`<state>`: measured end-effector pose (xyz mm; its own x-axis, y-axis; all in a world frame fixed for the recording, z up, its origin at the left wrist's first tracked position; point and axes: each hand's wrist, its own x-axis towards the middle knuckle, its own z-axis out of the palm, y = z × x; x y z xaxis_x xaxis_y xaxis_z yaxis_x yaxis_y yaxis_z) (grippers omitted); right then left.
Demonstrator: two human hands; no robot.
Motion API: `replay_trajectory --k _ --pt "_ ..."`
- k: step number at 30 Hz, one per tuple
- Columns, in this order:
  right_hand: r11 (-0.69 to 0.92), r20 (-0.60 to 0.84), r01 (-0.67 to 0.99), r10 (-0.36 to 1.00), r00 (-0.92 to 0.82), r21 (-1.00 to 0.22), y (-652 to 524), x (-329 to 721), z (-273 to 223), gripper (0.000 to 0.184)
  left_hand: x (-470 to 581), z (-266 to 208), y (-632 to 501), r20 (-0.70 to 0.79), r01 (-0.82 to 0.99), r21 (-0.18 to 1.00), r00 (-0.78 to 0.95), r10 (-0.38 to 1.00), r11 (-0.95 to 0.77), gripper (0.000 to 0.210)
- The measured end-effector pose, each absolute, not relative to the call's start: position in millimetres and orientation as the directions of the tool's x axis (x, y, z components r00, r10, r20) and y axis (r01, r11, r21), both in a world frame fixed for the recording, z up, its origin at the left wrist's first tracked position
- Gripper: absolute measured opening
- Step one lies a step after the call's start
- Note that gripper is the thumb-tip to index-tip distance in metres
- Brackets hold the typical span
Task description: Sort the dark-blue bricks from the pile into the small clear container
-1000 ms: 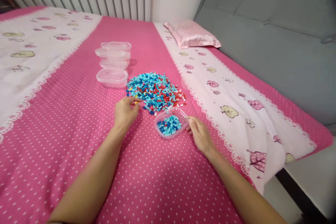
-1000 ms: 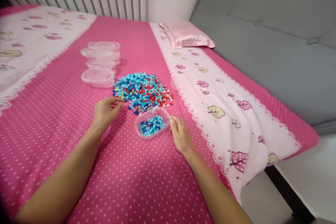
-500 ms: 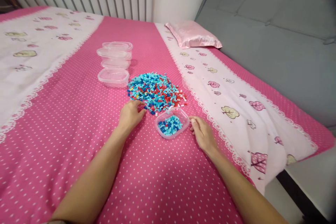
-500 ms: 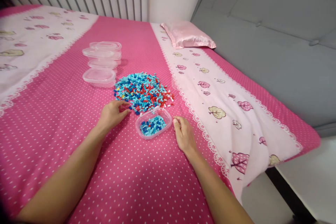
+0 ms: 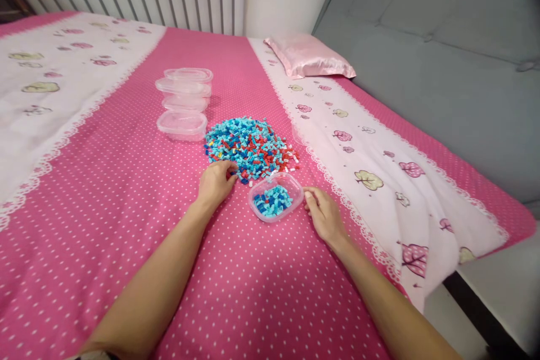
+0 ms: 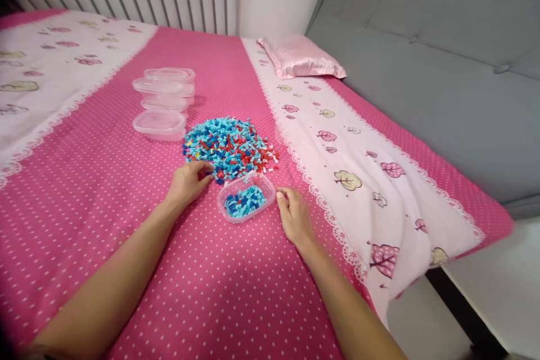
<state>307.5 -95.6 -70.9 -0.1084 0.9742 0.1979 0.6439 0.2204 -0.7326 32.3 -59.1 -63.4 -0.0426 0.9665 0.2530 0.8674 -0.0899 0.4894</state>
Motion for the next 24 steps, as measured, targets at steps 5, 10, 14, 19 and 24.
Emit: replay_trajectory --k 5,10,14,19,24 --pt "0.228 0.202 0.646 0.972 -0.115 -0.728 -94 309 -73 0.038 30 -55 -63 0.322 0.820 0.549 -0.028 0.946 -0.163 0.023" --pt "0.221 0.194 0.651 0.974 -0.114 -0.726 -95 308 -73 0.038 39 -47 -69 0.266 0.771 0.559 0.183 0.946 -0.306 0.019" --pt "0.215 0.189 0.654 0.976 -0.112 -0.725 -96 308 -72 0.038 45 -51 -71 0.241 0.806 0.483 0.253 0.937 -0.341 0.023" --pt "0.240 0.210 0.647 0.970 -0.124 -0.724 -95 308 -72 0.037 49 -56 -70 0.233 0.841 0.437 0.237 0.943 -0.319 0.022" --pt "0.244 0.216 0.655 0.968 -0.126 -0.715 -95 308 -72 0.037 52 -55 -71 0.222 0.876 0.410 0.173 0.960 -0.253 0.022"
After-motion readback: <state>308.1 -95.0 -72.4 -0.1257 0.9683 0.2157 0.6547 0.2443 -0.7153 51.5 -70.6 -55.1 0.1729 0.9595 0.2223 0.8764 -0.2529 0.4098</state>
